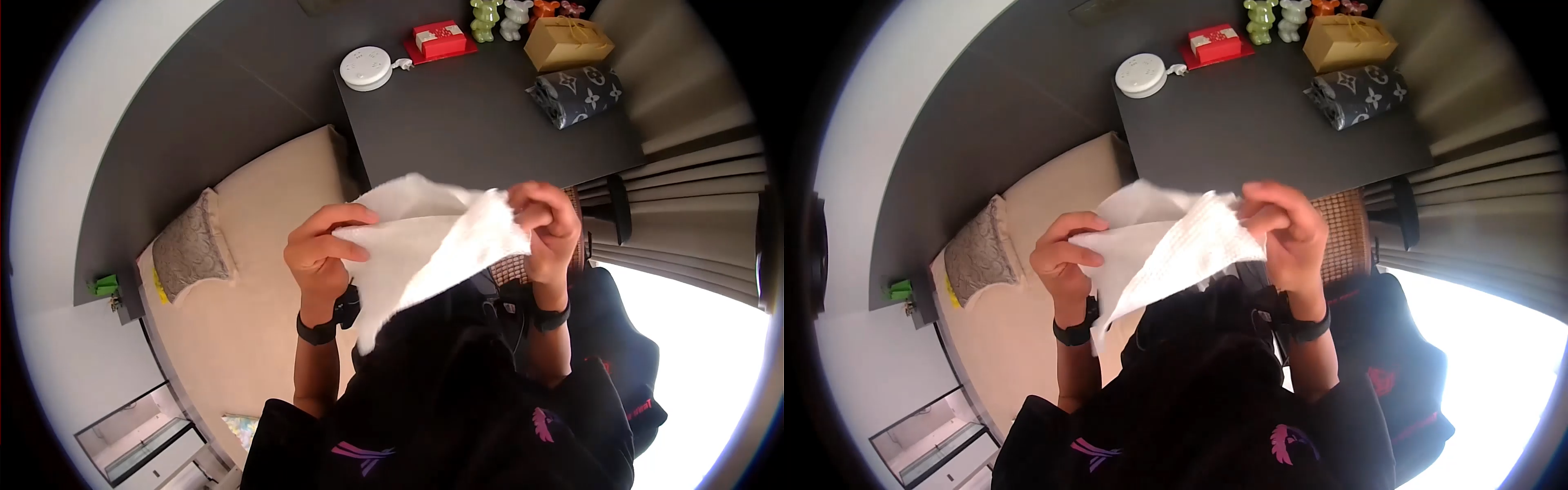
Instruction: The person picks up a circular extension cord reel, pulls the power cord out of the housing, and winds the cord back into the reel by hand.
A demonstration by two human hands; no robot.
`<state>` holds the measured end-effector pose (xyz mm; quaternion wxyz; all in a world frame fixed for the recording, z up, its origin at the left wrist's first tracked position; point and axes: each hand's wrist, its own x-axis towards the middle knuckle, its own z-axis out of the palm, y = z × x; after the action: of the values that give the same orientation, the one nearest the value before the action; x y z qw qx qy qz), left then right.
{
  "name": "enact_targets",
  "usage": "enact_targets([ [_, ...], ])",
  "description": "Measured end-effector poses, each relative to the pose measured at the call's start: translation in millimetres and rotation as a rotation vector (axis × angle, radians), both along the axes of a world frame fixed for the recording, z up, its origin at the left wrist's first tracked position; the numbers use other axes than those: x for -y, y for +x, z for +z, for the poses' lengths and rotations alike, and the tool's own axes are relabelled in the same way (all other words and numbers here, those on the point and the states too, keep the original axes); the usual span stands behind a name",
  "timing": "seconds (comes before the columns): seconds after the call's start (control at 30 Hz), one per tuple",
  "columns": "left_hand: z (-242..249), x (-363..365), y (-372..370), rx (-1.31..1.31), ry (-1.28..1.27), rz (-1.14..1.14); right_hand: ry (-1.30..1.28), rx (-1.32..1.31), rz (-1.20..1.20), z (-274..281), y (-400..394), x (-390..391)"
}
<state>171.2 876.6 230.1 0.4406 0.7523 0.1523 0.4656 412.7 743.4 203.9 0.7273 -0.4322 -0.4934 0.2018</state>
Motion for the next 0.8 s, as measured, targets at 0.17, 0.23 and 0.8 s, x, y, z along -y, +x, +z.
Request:
enact_targets([
  [0.17, 9, -25, 48, -0.063, 0.038, -0.040, 0.077, -0.080, -0.009, -14, 32, -13],
  [0.23, 5, -33, 59, -0.099, 0.032, -0.065, 0.040, -0.074, -0.069, -16, 40, -10],
  [0.8, -54, -103, 121, -0.230, -0.931, -0.433, -0.311, -0.540, -0.166, -29, 48, -18],
])
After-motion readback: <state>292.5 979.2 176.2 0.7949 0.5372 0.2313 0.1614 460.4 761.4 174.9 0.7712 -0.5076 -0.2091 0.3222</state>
